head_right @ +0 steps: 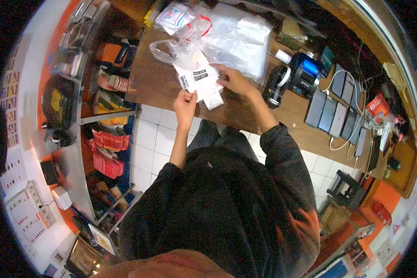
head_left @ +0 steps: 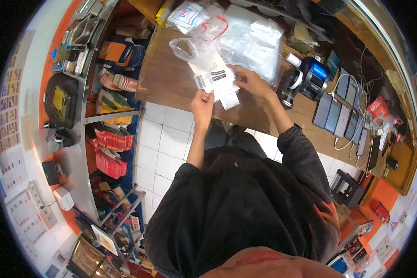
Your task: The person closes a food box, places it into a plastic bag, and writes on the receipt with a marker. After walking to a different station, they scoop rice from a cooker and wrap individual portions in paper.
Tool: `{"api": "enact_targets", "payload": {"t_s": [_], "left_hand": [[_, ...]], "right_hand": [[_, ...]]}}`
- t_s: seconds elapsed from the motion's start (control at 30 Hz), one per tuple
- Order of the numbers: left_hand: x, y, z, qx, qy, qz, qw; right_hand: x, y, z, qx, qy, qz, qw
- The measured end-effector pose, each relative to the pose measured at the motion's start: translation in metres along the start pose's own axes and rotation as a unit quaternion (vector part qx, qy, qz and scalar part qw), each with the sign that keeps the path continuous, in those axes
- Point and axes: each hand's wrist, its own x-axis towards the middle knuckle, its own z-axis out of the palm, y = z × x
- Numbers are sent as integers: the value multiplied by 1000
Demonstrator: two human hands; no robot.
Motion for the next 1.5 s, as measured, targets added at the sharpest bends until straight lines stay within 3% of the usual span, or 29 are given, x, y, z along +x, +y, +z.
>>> {"api": "enact_targets", "payload": {"t_s": [0.1,0.17,0.23,0.27,0.3,0.37,0.4,0.5,0.57,0.7,0.77,0.83,0.87,0.93,0.97,1.0,1.03,1.1,1.13,1.17,1.2,1.23,1.27,1.3,1.33,1.37,1.4,1.47,1.5], "left_hand": [[6,-22,3,-109,-53,-112,986],[11,-55,8,-442,-147,-156,871],[17,-64,2,-463,-169,-185,850],[20,-67,1,-483,-190,-214,827],[20,-55,-1,-483,-192,-214,827],[20,-20,-4,-179,-176,-188,950],[18,-27,-2,-176,-179,-194,948],[26,-43,5,-276,-187,-172,927],[26,-40,0,-411,-221,-222,856],[42,-64,-23,-407,-306,-233,828],[62,-75,-43,-219,-371,-249,868],[83,-33,-54,-113,-194,-50,973],[98,-12,-54,-159,-177,-38,970],[132,18,-35,-116,-193,31,974],[150,21,-14,-119,-205,90,967],[160,38,-4,-118,-282,74,949],[163,53,1,-111,-354,58,927],[140,87,3,145,-311,174,923],[134,83,6,86,-332,258,903],[119,117,-4,31,-358,257,897],[104,151,-14,-23,-384,254,888],[98,178,-23,-180,-385,257,868],[91,199,-28,-331,-380,249,827],[98,210,-27,-318,-355,315,821],[106,221,-26,-306,-324,378,811],[100,238,-25,-387,-351,318,791],[99,243,-18,-391,-350,324,787],[102,238,-4,-428,-398,214,783],[99,232,5,-434,-395,220,779]], "right_hand": [[-4,24,9,69,28,101,992],[-9,56,31,58,32,115,991],[-14,66,54,193,139,78,968],[-17,72,60,183,148,104,966],[-19,66,63,183,150,105,966],[-19,50,74,134,212,123,960],[-19,47,81,128,251,77,956],[-18,40,76,204,227,139,942],[-16,42,80,214,241,137,937],[-17,51,83,167,273,131,938],[-12,44,72,134,292,125,939],[-4,28,55,183,312,104,926],[3,21,41,171,311,151,922],[31,10,31,57,249,49,966],[42,21,28,-87,193,-59,976],[54,35,39,-204,209,-130,947],[56,12,31,-198,55,-92,974],[29,-52,7,-109,2,38,993],[14,-86,-4,-70,-16,105,992],[2,-99,-9,-67,65,123,988],[-2,-54,-11,-117,134,-115,977],[-22,-95,-31,-298,161,-79,938],[-41,-130,-65,-322,179,-130,921],[-69,-164,-97,-341,214,-71,913],[-96,-193,-136,-194,229,-39,953],[-123,-222,-173,-222,247,-21,943],[-149,-247,-212,-345,265,-8,900],[-195,-275,-289,-576,299,-8,760],[-218,-278,-329,-670,356,-71,647]]}}
